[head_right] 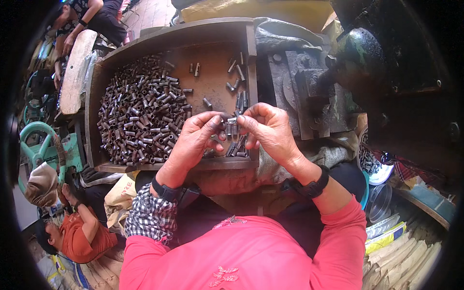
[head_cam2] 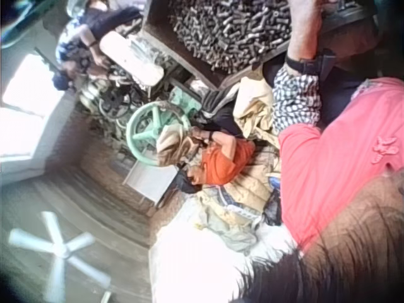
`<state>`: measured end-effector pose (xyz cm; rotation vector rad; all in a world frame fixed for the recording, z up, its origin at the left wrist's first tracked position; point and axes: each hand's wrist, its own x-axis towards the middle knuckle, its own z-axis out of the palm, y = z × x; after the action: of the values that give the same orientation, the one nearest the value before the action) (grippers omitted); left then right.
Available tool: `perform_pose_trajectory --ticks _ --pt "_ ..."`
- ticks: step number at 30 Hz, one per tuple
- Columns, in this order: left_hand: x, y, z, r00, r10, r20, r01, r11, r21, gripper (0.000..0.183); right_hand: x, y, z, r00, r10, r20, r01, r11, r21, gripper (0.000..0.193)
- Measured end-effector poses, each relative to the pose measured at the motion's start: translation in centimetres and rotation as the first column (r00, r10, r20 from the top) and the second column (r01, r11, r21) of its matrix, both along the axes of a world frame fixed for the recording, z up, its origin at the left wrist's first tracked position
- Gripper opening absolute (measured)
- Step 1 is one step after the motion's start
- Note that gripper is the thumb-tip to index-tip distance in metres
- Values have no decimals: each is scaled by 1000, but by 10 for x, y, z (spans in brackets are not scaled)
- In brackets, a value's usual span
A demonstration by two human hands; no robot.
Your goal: Inspecting small metal cylinders and inserting them into a manual press machine for processing.
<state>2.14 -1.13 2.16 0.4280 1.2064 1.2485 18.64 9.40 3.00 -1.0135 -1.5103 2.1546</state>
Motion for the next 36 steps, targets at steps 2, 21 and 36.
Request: perform_pose_trajectory --ticks 2,21,36 --pt "1 -1 0 998 45 33 -46 999 21 28 0 1 -1 1000 -26 7 26 1000 5 21" --pt "3 -2 3 994 86 60 -89 995 45 18 1 3 -2 1000 -6 -22 5 999 -40 23" --pt "5 -1 -4 993 85 79 -93 991 100 18 0 2 -5 995 -45 -90 25 977 -211 20"
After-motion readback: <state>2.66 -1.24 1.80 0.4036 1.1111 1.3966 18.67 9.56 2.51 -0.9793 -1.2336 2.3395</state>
